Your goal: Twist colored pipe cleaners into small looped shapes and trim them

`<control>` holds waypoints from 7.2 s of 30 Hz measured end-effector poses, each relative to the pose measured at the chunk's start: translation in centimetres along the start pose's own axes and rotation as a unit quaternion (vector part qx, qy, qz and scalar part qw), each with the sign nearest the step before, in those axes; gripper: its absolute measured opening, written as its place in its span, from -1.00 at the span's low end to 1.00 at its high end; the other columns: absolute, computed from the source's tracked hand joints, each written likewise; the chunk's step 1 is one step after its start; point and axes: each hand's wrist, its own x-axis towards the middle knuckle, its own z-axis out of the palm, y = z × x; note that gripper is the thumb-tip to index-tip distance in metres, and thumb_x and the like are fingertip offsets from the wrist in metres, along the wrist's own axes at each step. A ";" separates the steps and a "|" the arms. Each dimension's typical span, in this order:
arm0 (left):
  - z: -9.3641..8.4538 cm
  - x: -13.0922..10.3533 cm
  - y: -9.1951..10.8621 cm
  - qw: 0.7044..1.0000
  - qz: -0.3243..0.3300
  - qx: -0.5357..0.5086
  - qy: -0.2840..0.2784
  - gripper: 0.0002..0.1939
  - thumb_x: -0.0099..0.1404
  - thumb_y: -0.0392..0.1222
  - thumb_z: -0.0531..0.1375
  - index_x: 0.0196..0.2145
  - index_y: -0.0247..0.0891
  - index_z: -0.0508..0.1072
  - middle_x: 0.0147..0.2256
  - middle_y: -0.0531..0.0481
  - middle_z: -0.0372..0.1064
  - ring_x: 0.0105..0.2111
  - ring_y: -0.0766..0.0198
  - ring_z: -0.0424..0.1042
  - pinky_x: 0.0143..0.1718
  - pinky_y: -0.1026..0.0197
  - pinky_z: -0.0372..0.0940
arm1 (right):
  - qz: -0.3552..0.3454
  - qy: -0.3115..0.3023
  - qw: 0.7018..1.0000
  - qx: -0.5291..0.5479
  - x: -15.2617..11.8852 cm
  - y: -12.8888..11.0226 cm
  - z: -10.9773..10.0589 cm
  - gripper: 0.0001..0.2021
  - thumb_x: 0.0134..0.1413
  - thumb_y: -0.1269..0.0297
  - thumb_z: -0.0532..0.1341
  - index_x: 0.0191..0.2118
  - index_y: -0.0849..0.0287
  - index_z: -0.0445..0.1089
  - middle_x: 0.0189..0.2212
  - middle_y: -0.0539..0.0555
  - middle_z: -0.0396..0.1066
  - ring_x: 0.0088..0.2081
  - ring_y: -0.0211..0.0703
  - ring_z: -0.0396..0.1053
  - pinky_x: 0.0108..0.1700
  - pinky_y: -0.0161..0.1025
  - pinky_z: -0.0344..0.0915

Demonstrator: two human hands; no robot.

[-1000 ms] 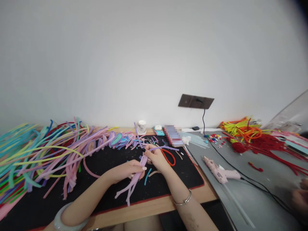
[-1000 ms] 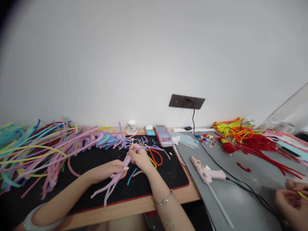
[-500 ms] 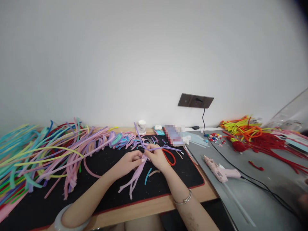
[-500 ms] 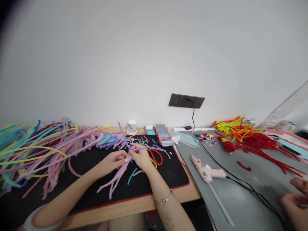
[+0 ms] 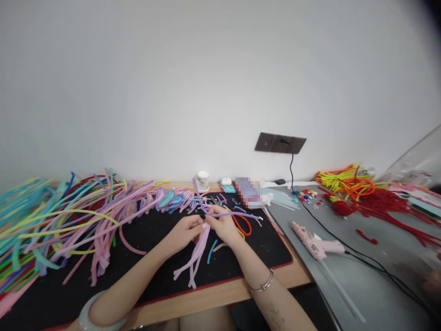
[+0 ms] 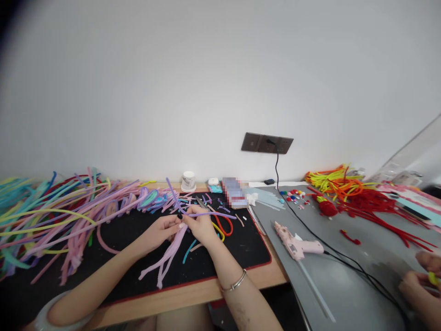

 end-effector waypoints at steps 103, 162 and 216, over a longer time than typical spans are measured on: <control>0.4 -2.2 1.2 0.892 -0.259 -0.103 -0.356 -0.55 0.17 0.24 0.15 -0.49 -0.25 0.28 -0.62 -0.06 0.47 -0.73 0.25 0.37 -0.63 0.24 0.27 | 0.132 0.130 0.952 0.243 1.5 2.9 -1.2 -0.51 -0.12 -0.11 0.26 -0.63 0.11 0.02 -0.76 -0.19 -0.11 -0.71 -0.42 -0.22 -0.63 -0.34 -0.26; -0.5 -0.1 1.6 0.982 0.020 -0.118 0.147 -0.66 0.07 0.05 0.30 -0.40 -0.31 0.43 -0.56 0.12 0.30 -0.69 0.49 0.11 -0.64 0.36 -0.01 | 0.090 -0.010 0.973 0.212 0.6 1.4 -0.6 -0.78 -0.06 0.19 0.30 -0.47 0.21 0.30 -0.64 -0.07 0.34 -0.68 -0.42 0.07 -0.67 -0.43 -0.05; -0.6 0.0 2.1 0.946 0.106 0.129 0.278 -0.69 0.25 -0.06 0.10 -0.59 -0.18 0.16 -0.72 0.19 0.13 -0.69 0.36 0.21 -0.57 0.30 0.13 | 0.213 -0.186 0.934 0.219 -0.8 0.0 3.0 -0.54 -0.02 -0.20 0.14 -0.34 0.18 0.23 -0.68 -0.07 0.33 -0.67 -0.25 0.33 -0.52 -0.26 0.35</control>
